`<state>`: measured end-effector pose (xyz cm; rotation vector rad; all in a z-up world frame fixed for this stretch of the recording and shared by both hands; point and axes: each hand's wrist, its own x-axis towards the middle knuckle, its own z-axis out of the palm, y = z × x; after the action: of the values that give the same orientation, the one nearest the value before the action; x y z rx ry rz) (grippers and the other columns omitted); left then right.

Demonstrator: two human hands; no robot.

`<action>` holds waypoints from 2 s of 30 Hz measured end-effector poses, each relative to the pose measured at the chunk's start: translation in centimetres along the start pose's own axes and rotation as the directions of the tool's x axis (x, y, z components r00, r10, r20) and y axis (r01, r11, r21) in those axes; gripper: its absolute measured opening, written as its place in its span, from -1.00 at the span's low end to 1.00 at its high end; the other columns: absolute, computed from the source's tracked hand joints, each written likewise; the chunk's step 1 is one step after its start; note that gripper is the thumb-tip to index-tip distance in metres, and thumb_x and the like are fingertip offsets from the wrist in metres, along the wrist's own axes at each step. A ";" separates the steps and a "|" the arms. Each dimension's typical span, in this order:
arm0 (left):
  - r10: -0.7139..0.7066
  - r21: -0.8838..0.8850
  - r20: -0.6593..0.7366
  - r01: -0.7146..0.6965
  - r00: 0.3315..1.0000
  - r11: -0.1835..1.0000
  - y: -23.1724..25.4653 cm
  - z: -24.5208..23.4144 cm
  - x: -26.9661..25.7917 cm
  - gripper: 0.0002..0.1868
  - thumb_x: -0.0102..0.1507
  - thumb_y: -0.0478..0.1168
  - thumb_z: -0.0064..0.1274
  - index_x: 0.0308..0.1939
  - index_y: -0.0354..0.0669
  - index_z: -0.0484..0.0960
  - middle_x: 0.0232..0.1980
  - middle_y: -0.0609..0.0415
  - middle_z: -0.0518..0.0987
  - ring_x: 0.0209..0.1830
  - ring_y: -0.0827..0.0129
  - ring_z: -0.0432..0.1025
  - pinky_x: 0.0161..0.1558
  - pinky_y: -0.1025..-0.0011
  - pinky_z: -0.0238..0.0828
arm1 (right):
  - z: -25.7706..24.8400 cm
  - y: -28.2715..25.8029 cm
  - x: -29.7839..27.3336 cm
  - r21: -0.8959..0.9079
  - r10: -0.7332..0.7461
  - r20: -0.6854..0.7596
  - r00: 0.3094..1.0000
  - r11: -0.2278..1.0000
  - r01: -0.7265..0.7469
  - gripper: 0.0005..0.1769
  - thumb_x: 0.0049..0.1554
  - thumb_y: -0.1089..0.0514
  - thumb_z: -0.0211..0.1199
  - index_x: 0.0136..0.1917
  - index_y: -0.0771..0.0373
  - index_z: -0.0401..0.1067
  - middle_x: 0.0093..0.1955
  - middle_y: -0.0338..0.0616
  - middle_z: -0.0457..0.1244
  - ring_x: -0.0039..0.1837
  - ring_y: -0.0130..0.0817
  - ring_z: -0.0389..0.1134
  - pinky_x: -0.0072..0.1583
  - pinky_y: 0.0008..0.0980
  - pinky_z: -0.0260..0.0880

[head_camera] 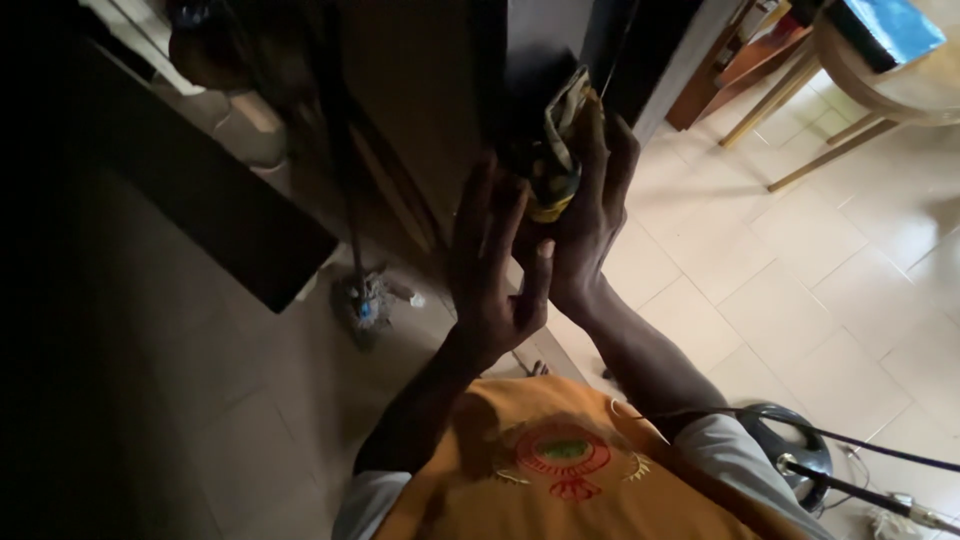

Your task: Wiping and cleaning a door handle and lock assembly using a cloth.

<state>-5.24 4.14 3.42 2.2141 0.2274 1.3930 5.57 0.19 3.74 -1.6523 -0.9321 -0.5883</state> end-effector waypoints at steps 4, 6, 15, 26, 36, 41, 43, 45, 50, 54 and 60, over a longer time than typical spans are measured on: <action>-0.026 -0.020 0.040 0.026 0.999 0.999 -0.8 -0.3 0.2 -0.45 0.55 -0.07 -0.13 0.56 -0.24 0.25 0.65 -0.31 0.14 0.70 -0.20 0.09 0.59 0.02 0.14 | 0.0 -0.5 0.4 -0.059 0.005 0.021 1.000 0.998 -0.003 -0.25 0.36 0.12 0.32 0.65 0.15 0.00 0.58 0.03 -0.01 0.36 -0.07 0.40 0.12 -0.27 0.61; -0.049 -0.013 0.079 0.050 0.996 0.999 -1.1 -0.8 0.3 -0.45 0.55 -0.06 -0.19 0.56 -0.26 0.26 0.65 -0.32 0.16 0.70 -0.17 0.14 0.60 -0.01 0.09 | 0.0 -1.4 0.9 -0.111 0.063 0.064 0.996 0.992 -0.056 -0.18 0.33 0.16 0.31 0.71 0.17 -0.02 0.61 0.03 0.01 0.16 -0.13 0.46 -0.08 -0.31 0.55; 0.055 -0.092 0.156 -0.041 0.986 0.995 -2.9 -2.3 1.5 -0.47 0.56 -0.09 -0.20 0.56 -0.27 0.24 0.62 -0.34 0.15 0.66 -0.22 0.12 0.57 0.00 0.11 | 0.6 -3.2 1.0 -0.203 0.072 0.000 0.997 0.977 -0.071 -0.30 0.37 0.22 0.24 0.64 0.18 -0.01 0.54 -0.03 0.04 0.16 -0.11 0.47 -0.07 -0.35 0.55; 0.054 -0.010 0.111 -0.053 0.992 0.999 -2.5 -2.5 2.3 -0.49 0.48 -0.07 -0.05 0.46 -0.23 0.39 0.48 -0.29 0.30 0.48 -0.13 0.26 0.52 0.00 0.20 | 0.0 -2.7 0.4 -0.154 0.134 0.059 0.989 0.980 -0.124 -0.19 0.33 0.27 0.25 0.70 0.08 -0.07 0.53 -0.02 0.08 0.28 -0.02 0.44 0.06 -0.21 0.58; 0.033 -0.042 0.117 -0.029 0.993 0.999 -3.5 -2.5 1.5 -0.53 0.43 -0.13 0.04 0.40 -0.20 0.47 0.41 -0.34 0.31 0.41 -0.16 0.25 0.44 0.01 0.23 | 0.6 -2.1 -1.2 -0.147 0.192 0.117 0.974 0.974 -0.174 -0.07 0.19 0.31 0.23 0.72 0.06 -0.09 0.55 0.07 0.07 0.34 0.15 0.39 0.18 -0.05 0.57; -0.009 -0.082 0.142 0.020 0.990 0.996 -4.8 -2.1 1.2 -0.58 0.42 -0.17 0.13 0.32 -0.21 0.51 0.31 -0.28 0.36 0.30 -0.10 0.32 0.29 0.07 0.35 | 0.5 -2.4 -1.4 -0.151 0.232 0.140 0.963 0.966 -0.211 -0.13 0.24 0.25 0.23 0.71 0.09 -0.08 0.58 0.10 0.05 0.39 0.21 0.36 0.24 -0.03 0.54; 0.009 -0.082 0.168 0.005 0.986 0.997 -5.1 -2.0 1.1 -0.60 0.40 -0.19 0.14 0.30 -0.22 0.53 0.28 -0.21 0.41 0.28 -0.07 0.35 0.28 0.06 0.37 | 0.5 -2.1 -1.8 -0.166 0.246 0.140 0.959 0.961 -0.223 -0.13 0.23 0.24 0.23 0.70 0.10 -0.07 0.57 0.09 0.06 0.37 0.21 0.36 0.24 -0.03 0.53; -0.018 -0.206 0.173 0.055 0.985 0.977 -5.1 -2.1 1.3 -0.57 0.39 -0.18 0.12 0.31 -0.25 0.51 0.30 -0.37 0.33 0.25 -0.13 0.33 0.14 0.19 0.41 | 0.5 -2.0 -1.9 -0.165 0.252 0.155 0.955 0.960 -0.226 -0.13 0.24 0.21 0.26 0.68 0.13 -0.10 0.57 0.15 0.03 0.36 0.26 0.33 0.21 0.01 0.51; 0.031 -0.155 0.193 0.000 0.981 0.988 -6.4 -2.0 0.5 -0.57 0.37 -0.22 0.14 0.31 -0.23 0.53 0.27 -0.23 0.43 0.29 -0.12 0.33 0.30 0.09 0.36 | 0.7 -2.3 -2.2 -0.173 0.298 0.156 0.942 0.947 -0.271 -0.12 0.23 0.24 0.22 0.70 0.13 -0.10 0.58 0.14 0.04 0.37 0.27 0.33 0.26 0.04 0.49; 0.021 -0.260 0.201 0.033 0.979 0.965 -6.5 -2.3 0.8 -0.56 0.37 -0.26 0.10 0.32 -0.24 0.49 0.27 -0.35 0.42 0.31 -0.13 0.32 0.27 0.17 0.40 | 1.0 -2.0 -2.6 -0.192 0.292 0.157 0.943 0.946 -0.261 -0.08 0.20 0.24 0.24 0.70 0.15 -0.13 0.58 0.15 0.03 0.40 0.29 0.30 0.27 0.03 0.48; 0.050 -0.208 0.256 0.005 0.965 0.978 -6.8 -2.8 1.1 -0.58 0.33 -0.28 0.14 0.27 -0.26 0.53 0.10 -0.16 0.53 0.17 -0.05 0.33 0.19 0.10 0.34 | 1.3 -3.0 -2.6 -0.155 0.287 0.158 0.945 0.952 -0.263 0.04 0.09 0.22 0.29 0.69 0.17 -0.17 0.49 0.16 0.04 0.35 0.24 0.29 0.29 0.02 0.43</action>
<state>-6.34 11.30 1.83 2.1994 -0.0350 1.0676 1.52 0.97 3.11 -1.9402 -0.7820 -0.3190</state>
